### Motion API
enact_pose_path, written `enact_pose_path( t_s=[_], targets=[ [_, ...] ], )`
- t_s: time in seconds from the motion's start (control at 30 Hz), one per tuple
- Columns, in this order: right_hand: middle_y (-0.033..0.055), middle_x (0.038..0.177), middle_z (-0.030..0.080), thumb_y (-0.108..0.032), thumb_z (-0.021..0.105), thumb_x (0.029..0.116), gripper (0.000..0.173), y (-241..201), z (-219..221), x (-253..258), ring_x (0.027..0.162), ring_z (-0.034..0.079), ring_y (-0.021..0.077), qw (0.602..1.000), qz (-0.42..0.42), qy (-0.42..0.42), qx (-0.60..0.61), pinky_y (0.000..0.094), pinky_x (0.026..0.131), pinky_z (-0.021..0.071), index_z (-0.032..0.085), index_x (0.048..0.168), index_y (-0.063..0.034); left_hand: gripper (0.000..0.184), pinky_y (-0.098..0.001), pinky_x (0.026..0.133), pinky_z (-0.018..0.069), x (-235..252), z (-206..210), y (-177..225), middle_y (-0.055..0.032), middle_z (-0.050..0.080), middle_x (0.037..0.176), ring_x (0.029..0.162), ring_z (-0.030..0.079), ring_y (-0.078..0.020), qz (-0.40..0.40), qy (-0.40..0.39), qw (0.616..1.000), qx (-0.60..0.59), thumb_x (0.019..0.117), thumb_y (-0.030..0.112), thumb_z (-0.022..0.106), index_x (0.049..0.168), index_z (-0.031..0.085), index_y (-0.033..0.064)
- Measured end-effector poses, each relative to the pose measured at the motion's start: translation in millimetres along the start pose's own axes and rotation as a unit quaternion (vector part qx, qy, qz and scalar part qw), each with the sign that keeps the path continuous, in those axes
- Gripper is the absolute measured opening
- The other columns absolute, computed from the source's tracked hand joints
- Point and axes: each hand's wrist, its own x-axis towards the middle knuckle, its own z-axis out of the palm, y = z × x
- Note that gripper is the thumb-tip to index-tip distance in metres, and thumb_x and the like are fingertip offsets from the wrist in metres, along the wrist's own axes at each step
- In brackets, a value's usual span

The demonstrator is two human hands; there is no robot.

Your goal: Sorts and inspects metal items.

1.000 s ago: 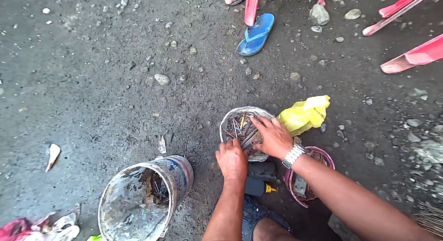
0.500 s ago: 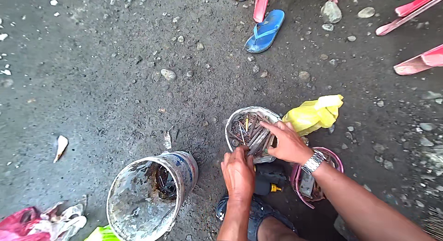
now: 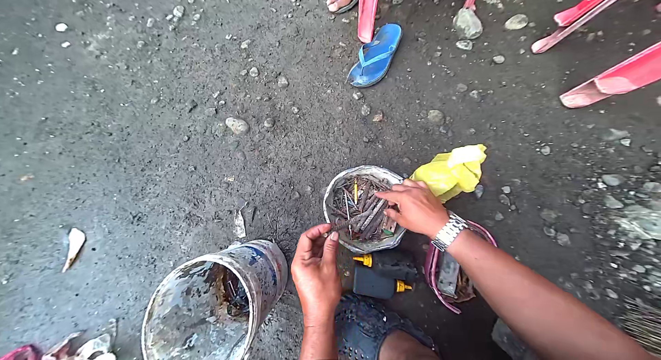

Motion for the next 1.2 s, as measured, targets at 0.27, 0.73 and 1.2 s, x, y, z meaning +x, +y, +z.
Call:
enact_pose_path(
  t_s=[0.27, 0.73, 1.2],
  targets=[
    [-0.0027, 0.105, 0.071, -0.027, 0.075, 0.09, 0.023, -9, 4, 25, 0.106, 0.063, 0.0229, 0.999, 0.002, -0.035, -0.026, 0.0475, 0.095, 0.0485, 0.076, 0.113, -0.0317, 0.03, -0.0384, 0.081, 0.0641, 6, -8, -20, -0.0163, 0.071, 0.104, 0.089, 0.073, -0.0245, -0.113, 0.052, 0.99, -0.06, 0.0892, -0.008, 0.067, 0.119, 0.064, -0.006],
    [0.0139, 0.109, 0.07, -0.008, 0.048, 0.1044, 0.047, -5, -43, -23, 0.099, 0.07, 0.0228, 0.718, 0.05, 0.028, 0.694, 0.041, 0.093, 0.0583, 0.05, 0.151, -0.0149, 0.012, -0.0386, 0.078, 0.065, 25, -23, 28, -0.0052, 0.069, 0.089, 0.081, 0.073, -0.0189, 0.027, 0.065, 0.967, -0.246, 0.1049, 0.018, 0.053, 0.103, 0.061, 0.0088],
    [-0.0086, 0.064, 0.043, -0.022, 0.055, 0.0951, 0.012, -34, -1, -64, 0.05, 0.042, 0.0025, 0.594, 0.132, -0.139, 0.782, 0.0202, 0.047, 0.0397, 0.061, 0.104, -0.0173, 0.014, -0.0368, 0.065, 0.0666, 27, 44, 4, -0.004, 0.075, 0.081, 0.067, 0.075, -0.0174, -0.121, -0.059, 0.985, 0.111, 0.1, 0.021, 0.069, 0.1, 0.068, 0.0075]
  ],
)
